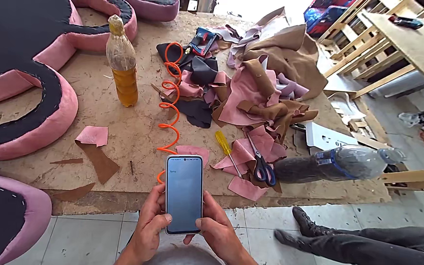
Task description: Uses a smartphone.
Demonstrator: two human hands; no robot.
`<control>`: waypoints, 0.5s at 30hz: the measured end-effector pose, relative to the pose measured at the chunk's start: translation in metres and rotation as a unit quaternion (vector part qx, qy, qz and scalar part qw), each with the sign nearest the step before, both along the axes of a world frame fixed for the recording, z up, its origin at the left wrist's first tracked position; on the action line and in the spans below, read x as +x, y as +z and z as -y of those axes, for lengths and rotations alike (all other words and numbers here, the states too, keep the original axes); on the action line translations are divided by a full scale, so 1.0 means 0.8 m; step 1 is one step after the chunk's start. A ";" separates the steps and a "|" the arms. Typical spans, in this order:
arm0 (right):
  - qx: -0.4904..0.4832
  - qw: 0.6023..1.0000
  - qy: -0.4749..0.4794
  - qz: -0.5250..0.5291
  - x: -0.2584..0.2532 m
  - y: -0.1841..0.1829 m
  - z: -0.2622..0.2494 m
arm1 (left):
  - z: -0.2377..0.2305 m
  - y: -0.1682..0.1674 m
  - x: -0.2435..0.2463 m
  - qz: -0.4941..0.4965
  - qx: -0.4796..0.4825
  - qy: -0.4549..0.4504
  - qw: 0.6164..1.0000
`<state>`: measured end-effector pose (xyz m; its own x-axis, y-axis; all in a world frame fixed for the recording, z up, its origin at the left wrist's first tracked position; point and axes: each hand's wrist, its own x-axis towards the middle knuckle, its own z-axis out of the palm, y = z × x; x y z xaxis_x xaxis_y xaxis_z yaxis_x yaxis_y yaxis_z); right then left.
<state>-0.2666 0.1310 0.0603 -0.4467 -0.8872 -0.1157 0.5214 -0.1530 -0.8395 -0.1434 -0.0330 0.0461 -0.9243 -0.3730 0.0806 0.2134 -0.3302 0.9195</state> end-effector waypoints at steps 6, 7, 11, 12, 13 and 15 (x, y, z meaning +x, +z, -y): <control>-0.008 0.999 -0.002 0.032 -0.006 -0.002 -0.002 | 0.005 -0.003 -0.001 -0.001 -0.032 0.020 0.999; 0.003 1.000 -0.012 0.025 -0.005 0.000 -0.002 | 0.005 -0.003 -0.001 -0.003 -0.029 0.018 0.999; 0.052 0.997 -0.035 -0.037 0.002 0.011 0.005 | 0.006 -0.005 0.000 -0.002 -0.021 0.018 1.000; 0.053 0.997 -0.032 -0.045 0.002 0.012 0.006 | 0.006 -0.005 -0.001 -0.002 -0.021 0.020 1.000; 0.048 0.997 -0.028 -0.049 0.002 0.012 0.006 | 0.006 -0.004 -0.001 0.000 -0.022 0.022 1.000; 0.037 0.998 -0.020 -0.051 0.002 0.011 0.006 | 0.007 -0.004 0.000 0.000 -0.022 0.023 0.999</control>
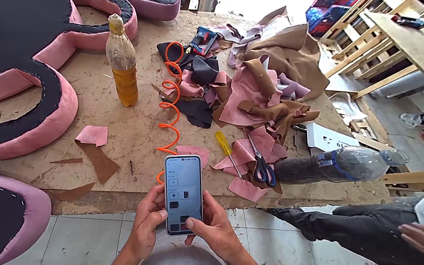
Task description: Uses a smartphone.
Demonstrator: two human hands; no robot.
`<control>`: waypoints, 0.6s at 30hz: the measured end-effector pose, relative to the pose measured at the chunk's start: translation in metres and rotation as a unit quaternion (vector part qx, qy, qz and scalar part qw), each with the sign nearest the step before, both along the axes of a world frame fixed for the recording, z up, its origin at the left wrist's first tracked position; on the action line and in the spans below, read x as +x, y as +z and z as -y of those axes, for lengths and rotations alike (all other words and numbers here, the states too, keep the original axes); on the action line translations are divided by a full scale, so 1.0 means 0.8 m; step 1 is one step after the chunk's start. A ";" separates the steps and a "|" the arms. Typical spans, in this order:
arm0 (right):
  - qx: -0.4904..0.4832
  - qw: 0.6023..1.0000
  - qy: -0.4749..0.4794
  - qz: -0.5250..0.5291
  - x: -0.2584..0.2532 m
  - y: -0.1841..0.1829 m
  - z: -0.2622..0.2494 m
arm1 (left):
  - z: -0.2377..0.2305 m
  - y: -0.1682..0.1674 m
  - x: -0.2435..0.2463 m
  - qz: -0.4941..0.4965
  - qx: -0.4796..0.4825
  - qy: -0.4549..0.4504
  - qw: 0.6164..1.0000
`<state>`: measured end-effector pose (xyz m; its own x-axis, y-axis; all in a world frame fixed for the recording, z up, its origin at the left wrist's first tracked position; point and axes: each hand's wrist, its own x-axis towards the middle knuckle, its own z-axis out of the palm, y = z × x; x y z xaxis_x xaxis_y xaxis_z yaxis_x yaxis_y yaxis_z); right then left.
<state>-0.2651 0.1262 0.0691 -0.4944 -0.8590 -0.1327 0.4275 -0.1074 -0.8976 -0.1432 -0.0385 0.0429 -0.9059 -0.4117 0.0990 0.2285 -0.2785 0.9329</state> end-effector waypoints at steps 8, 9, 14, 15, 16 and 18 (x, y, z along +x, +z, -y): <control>-0.008 0.999 0.023 0.027 -0.001 -0.006 -0.002 | 0.001 0.000 0.004 0.004 0.004 0.006 1.000; -0.010 0.999 0.024 0.033 -0.001 -0.006 -0.003 | 0.001 0.000 0.005 0.003 0.004 0.005 1.000; -0.039 0.997 0.034 0.058 -0.001 -0.013 -0.007 | 0.002 -0.003 0.006 0.001 0.010 -0.001 1.000; -0.044 0.996 0.034 0.064 -0.001 -0.014 -0.007 | 0.001 -0.003 0.006 0.002 0.010 -0.001 1.000; -0.046 0.996 0.033 0.071 -0.002 -0.015 -0.008 | 0.001 -0.004 0.006 0.003 0.013 0.000 1.000; -0.047 0.995 0.030 0.080 -0.001 -0.016 -0.008 | 0.000 -0.004 0.007 0.006 0.019 0.000 1.000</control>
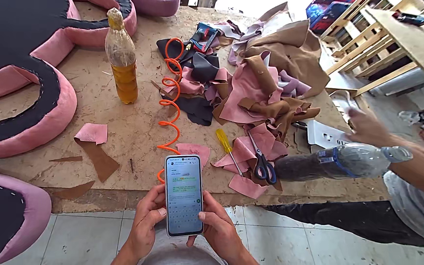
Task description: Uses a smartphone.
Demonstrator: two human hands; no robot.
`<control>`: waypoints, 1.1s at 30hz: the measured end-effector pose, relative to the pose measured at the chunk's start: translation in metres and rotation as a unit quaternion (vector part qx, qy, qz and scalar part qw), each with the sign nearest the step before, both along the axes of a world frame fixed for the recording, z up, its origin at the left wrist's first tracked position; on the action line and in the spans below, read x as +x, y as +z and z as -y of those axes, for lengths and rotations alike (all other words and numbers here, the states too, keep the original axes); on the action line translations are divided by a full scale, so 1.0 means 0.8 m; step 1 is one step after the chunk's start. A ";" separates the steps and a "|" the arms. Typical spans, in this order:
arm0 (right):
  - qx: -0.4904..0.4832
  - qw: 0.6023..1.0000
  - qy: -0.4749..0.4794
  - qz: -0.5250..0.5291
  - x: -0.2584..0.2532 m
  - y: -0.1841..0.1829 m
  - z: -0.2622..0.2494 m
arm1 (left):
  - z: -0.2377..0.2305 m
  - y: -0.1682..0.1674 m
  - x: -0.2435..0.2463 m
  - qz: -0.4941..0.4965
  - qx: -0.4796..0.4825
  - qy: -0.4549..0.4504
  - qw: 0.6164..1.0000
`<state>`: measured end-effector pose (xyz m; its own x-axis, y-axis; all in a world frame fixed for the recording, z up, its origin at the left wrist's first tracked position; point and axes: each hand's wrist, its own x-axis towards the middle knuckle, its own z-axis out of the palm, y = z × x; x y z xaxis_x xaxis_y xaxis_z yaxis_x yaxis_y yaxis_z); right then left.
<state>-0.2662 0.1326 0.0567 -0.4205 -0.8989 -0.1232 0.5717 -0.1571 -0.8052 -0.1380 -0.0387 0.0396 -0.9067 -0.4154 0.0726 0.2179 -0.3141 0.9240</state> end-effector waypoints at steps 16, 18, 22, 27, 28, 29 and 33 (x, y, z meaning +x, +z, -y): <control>0.031 0.999 -0.023 -0.008 -0.001 0.005 0.004 | 0.002 0.002 -0.002 0.003 -0.004 -0.025 1.000; 0.039 0.999 -0.025 -0.006 0.000 0.006 0.005 | 0.003 0.003 -0.001 0.009 -0.008 -0.024 1.000; 0.038 0.999 -0.023 -0.008 0.001 0.008 0.005 | 0.003 0.004 -0.002 0.013 -0.009 -0.022 1.000; 0.033 0.999 -0.023 -0.016 0.003 0.008 0.005 | 0.001 0.006 -0.002 0.023 -0.014 -0.007 1.000; 0.034 0.999 -0.023 -0.018 0.003 0.008 0.005 | -0.001 0.007 -0.002 0.029 -0.016 0.001 0.999; 0.036 0.999 -0.023 -0.020 0.004 0.009 0.005 | -0.003 0.007 -0.003 0.037 -0.019 0.011 0.999; 0.038 0.999 -0.018 -0.027 0.006 0.010 0.005 | -0.005 0.009 -0.003 0.047 -0.025 0.029 0.998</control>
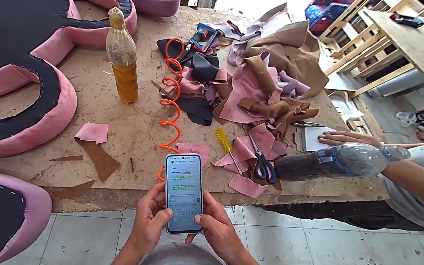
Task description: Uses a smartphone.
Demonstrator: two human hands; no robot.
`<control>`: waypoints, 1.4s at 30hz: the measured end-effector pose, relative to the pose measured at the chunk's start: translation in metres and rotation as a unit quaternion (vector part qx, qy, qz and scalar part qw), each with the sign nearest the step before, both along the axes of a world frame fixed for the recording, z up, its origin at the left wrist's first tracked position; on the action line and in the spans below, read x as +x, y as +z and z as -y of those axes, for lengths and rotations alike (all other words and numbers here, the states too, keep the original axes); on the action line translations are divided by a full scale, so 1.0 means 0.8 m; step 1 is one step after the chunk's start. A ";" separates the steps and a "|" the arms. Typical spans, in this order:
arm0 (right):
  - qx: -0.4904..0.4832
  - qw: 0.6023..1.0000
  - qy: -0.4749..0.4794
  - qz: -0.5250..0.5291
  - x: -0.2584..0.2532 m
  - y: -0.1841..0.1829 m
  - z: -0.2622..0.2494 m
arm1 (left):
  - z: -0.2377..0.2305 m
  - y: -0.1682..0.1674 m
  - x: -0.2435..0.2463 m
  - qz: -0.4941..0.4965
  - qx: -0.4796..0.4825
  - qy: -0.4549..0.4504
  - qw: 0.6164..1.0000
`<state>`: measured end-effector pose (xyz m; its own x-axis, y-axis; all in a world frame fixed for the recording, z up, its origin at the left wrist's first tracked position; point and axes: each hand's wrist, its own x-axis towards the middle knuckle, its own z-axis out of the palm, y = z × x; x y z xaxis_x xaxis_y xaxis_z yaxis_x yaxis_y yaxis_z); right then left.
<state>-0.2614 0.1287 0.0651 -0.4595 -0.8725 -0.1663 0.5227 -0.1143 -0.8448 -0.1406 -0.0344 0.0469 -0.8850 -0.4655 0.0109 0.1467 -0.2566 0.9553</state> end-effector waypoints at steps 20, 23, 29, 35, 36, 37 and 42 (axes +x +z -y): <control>0.011 1.000 0.012 -0.006 0.001 0.003 0.003 | -0.003 0.002 -0.008 0.009 -0.009 0.074 0.997; 0.013 1.000 0.010 0.002 0.001 0.002 0.003 | 0.001 -0.004 -0.007 -0.015 0.018 0.068 0.997; -0.004 1.000 0.013 0.012 -0.004 0.002 0.001 | 0.002 -0.002 -0.008 -0.022 0.019 0.055 0.998; -0.063 0.996 0.033 0.050 -0.011 -0.004 -0.006 | 0.003 -0.005 -0.009 -0.033 0.020 0.027 0.999; -0.066 0.996 0.035 0.047 -0.011 -0.003 -0.007 | 0.003 -0.004 -0.008 -0.034 0.020 0.025 0.999; -0.067 0.996 0.034 0.043 -0.011 -0.003 -0.008 | 0.003 -0.003 -0.008 -0.036 0.021 0.023 0.999; -0.018 0.999 -0.015 0.023 -0.004 0.001 -0.004 | 0.004 -0.003 -0.009 -0.048 0.013 -0.002 0.999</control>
<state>-0.2648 0.1321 0.0663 -0.4782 -0.8641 -0.1570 0.5575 -0.1606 -0.8145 -0.1476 -0.0374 0.0446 -0.8819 -0.4638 0.0848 0.2372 -0.2810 0.9299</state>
